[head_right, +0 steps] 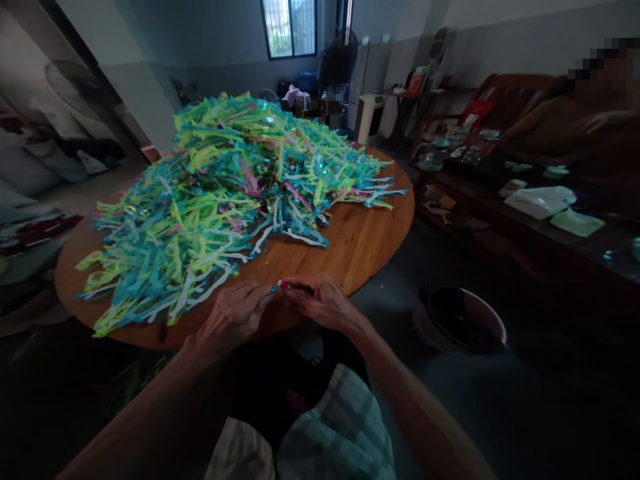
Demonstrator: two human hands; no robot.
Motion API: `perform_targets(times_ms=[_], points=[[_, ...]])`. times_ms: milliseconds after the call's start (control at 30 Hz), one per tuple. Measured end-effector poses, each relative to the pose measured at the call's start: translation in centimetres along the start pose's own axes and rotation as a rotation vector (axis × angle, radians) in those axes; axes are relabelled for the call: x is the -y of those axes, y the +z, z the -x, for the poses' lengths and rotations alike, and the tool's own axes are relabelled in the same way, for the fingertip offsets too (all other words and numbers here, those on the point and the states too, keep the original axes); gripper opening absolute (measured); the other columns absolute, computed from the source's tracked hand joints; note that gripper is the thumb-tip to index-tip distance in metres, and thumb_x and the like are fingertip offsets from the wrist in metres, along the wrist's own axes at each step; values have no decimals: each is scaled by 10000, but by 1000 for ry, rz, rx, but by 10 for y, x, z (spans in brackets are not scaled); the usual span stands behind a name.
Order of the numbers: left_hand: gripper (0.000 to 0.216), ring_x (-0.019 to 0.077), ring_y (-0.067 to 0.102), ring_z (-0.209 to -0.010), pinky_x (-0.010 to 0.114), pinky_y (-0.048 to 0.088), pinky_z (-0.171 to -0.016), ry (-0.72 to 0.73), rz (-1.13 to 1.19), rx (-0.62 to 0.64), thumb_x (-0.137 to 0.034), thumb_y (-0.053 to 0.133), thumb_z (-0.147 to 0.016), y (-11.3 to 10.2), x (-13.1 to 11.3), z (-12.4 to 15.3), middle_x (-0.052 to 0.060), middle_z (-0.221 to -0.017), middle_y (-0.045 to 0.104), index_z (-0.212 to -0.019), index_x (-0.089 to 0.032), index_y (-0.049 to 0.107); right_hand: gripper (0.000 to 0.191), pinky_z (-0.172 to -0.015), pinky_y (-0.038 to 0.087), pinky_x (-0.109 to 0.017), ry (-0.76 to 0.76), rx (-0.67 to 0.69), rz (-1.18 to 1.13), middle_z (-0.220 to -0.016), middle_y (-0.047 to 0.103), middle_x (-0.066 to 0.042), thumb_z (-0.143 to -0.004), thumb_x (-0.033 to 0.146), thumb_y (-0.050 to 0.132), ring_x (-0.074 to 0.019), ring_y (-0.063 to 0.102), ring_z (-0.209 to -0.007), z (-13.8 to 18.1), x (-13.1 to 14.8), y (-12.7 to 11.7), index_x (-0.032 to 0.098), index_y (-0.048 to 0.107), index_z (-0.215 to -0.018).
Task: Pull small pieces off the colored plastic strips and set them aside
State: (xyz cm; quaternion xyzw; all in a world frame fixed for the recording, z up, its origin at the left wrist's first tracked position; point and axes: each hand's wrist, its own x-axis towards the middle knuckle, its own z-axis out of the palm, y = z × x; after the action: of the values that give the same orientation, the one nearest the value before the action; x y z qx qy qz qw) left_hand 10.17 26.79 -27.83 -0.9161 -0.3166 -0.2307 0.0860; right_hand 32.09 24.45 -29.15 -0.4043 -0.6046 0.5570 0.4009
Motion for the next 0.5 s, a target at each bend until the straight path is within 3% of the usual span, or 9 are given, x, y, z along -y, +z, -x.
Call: perform_targets(times_ms=[267,500], points=[[186,162,567,-729,292,399,-645,19,7,45,-122,472,-959,3,4,3,30,-800,634,-965,-172,651,329,-503,299,-216,-16,11,99,-722,594,8,-947,468,589,-85,404,-566,1,3,-2,192,732,-1053],[237,161,534,-681,288,381,-612,68,36,65,-31,431,-891,3,10,2,29,-740,600,-872,-154,633,292,-622,431,-239,-158,20,426,-775,668,-14,-990,377,509,-130,562,-679,2,7,-6,200,739,-1026]])
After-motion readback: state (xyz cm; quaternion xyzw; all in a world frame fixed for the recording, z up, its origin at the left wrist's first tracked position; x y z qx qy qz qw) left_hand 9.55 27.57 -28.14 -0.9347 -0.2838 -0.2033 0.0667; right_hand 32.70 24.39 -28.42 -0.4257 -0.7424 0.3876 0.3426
